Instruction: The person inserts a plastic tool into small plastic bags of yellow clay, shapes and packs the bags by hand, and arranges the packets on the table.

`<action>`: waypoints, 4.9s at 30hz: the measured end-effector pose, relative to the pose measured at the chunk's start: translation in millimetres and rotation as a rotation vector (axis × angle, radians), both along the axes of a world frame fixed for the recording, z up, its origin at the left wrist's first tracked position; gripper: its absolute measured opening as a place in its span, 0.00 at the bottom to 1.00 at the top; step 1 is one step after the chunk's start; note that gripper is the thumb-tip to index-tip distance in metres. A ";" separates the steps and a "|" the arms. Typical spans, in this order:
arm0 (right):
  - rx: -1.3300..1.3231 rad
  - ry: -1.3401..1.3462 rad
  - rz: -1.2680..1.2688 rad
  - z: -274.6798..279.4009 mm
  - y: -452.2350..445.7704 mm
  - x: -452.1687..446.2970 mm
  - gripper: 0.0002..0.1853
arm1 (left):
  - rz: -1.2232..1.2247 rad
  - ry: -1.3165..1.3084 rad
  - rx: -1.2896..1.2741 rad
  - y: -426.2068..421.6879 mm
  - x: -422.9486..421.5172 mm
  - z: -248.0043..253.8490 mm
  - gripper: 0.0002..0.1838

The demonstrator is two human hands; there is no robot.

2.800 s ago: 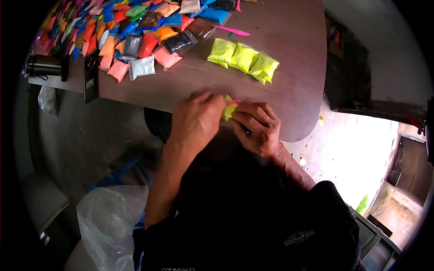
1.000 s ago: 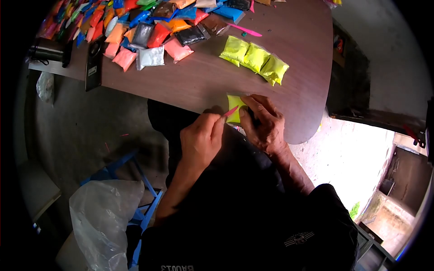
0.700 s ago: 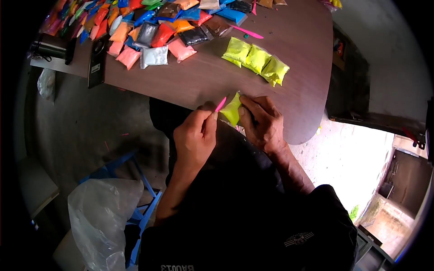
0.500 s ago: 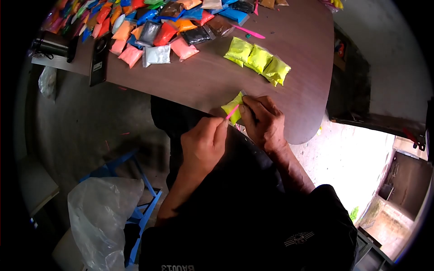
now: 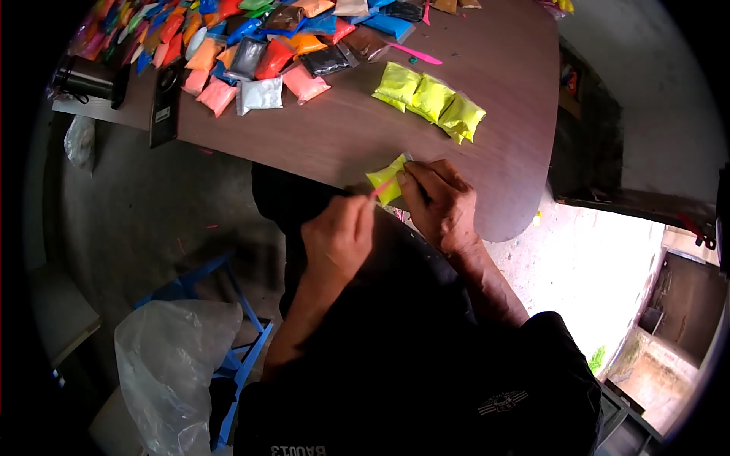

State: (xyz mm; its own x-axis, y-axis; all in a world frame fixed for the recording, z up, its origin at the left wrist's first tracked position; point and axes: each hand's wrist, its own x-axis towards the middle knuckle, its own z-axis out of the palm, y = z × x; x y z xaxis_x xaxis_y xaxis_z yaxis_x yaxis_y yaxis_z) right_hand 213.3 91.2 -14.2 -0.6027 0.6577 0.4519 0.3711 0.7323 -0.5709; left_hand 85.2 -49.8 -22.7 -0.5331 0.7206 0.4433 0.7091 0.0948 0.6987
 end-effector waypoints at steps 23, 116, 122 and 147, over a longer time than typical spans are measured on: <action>-0.019 -0.134 0.329 25.7 14.9 15.5 0.22 | 0.057 -0.019 0.010 4.4 -20.5 4.7 0.05; 0.122 -0.073 0.131 17.0 4.2 -23.4 0.20 | 0.118 0.031 -0.047 31.4 -79.1 6.7 0.05; 0.086 -0.050 0.087 4.8 8.0 -35.1 0.21 | 0.108 0.019 -0.060 31.2 -82.8 3.2 0.05; 0.156 0.233 0.009 7.3 4.9 -14.2 0.21 | 0.057 -0.004 -0.168 26.0 -106.0 -29.6 0.11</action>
State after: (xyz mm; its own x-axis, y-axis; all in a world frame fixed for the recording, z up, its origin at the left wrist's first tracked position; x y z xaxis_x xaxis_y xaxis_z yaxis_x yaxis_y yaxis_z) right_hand 199.0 96.2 -6.8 -0.4759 0.5649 0.6741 0.2363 0.8204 -0.5206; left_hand -20.7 -23.8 -52.3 -0.5769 0.7528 0.3169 0.6966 0.2510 0.6721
